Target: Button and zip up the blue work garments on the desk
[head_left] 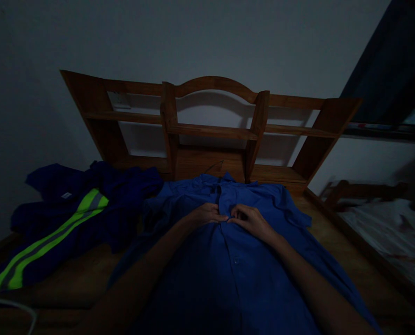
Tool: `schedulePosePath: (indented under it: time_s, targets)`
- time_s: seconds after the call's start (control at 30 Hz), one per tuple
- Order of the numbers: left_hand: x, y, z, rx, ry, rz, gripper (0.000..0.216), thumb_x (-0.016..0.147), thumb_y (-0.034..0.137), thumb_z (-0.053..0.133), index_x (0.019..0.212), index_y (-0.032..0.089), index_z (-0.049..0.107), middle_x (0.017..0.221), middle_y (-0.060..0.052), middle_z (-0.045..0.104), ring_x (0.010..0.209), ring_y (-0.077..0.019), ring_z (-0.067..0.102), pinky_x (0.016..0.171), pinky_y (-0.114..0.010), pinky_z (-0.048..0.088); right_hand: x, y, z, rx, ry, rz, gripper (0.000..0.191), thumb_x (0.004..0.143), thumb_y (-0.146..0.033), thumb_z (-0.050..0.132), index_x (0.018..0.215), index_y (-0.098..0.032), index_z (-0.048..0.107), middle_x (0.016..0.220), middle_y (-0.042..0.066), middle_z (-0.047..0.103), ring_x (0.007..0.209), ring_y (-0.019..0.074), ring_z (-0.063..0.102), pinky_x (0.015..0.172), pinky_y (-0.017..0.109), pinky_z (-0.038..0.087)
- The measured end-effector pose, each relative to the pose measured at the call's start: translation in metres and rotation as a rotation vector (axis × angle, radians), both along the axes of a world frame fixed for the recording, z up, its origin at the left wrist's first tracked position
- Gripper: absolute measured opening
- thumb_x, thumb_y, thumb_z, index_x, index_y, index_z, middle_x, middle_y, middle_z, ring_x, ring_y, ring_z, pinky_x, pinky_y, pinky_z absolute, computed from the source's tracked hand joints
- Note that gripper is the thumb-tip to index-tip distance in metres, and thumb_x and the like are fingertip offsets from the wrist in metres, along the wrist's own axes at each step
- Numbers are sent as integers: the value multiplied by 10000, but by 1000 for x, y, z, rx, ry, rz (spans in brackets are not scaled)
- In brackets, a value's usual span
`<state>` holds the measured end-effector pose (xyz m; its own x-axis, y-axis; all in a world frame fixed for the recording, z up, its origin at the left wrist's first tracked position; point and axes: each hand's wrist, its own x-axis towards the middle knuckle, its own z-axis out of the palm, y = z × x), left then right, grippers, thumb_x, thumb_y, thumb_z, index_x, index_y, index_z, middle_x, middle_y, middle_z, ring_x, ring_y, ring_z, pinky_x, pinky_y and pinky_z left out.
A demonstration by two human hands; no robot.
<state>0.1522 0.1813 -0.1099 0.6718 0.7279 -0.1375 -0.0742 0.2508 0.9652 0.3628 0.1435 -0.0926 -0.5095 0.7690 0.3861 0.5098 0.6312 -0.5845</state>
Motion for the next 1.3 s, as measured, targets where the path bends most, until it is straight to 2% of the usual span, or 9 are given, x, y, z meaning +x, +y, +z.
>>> schedulePosePath:
  time_s: [0.23, 0.43, 0.63, 0.83, 0.97, 1.1, 1.2, 1.3]
  targets:
    - [-8, 2, 6, 28, 32, -162, 341, 597, 221, 782, 889, 108, 648, 812, -32, 643, 711, -112, 590, 716, -240, 448, -4, -3, 0, -63, 27, 37, 314, 813, -490, 570, 849, -178, 575, 771, 10, 588, 667, 114, 534, 608, 219, 425]
    - [-9, -2, 12, 32, 36, -198, 375, 554, 203, 797, 887, 113, 649, 886, -52, 651, 855, -168, 598, 830, -297, 440, -3, -3, 0, -66, 31, 39, 323, 798, -498, 583, 838, -178, 578, 779, 11, 588, 680, 116, 541, 621, 219, 431]
    - [-9, -3, 12, 123, 113, -153, 327, 570, 249, 792, 822, 105, 640, 784, -20, 641, 729, -132, 584, 728, -255, 442, -1, -2, 0, -34, -3, 24, 339, 750, -505, 635, 831, -180, 580, 766, 2, 581, 682, 115, 538, 618, 216, 421]
    - [-4, -3, 4, 150, 52, -86, 363, 590, 282, 784, 866, 105, 628, 799, -24, 638, 698, -114, 581, 672, -230, 436, 3, 1, 0, -7, -38, 8, 312, 801, -491, 585, 846, -182, 589, 778, 11, 591, 697, 123, 542, 631, 227, 418]
    - [1, 0, -4, 150, 70, -9, 417, 556, 325, 800, 864, 101, 631, 798, -41, 647, 689, -125, 594, 676, -249, 451, 7, 3, 0, 3, -59, -6, 299, 812, -485, 575, 861, -190, 593, 784, 11, 594, 699, 125, 545, 634, 227, 416]
    - [2, 5, -8, 168, 119, 1, 441, 535, 322, 805, 874, 102, 629, 803, -46, 654, 694, -138, 604, 687, -268, 466, 8, 4, -3, -2, -69, 1, 300, 806, -485, 582, 862, -191, 592, 770, 4, 593, 683, 120, 544, 624, 220, 408]
    - [2, 8, -9, 235, 131, 2, 386, 544, 297, 795, 824, 98, 617, 751, -29, 640, 661, -127, 586, 663, -252, 457, 7, 5, -6, -11, -83, 4, 300, 802, -484, 590, 859, -190, 591, 761, 1, 592, 675, 120, 544, 617, 219, 404]
    - [3, 8, -11, 375, 156, 2, 294, 590, 274, 759, 773, 101, 607, 716, -17, 624, 663, -127, 573, 661, -241, 448, 5, 5, -7, -10, -85, 5, 296, 806, -481, 585, 855, -190, 592, 761, 0, 592, 671, 118, 543, 614, 218, 401]
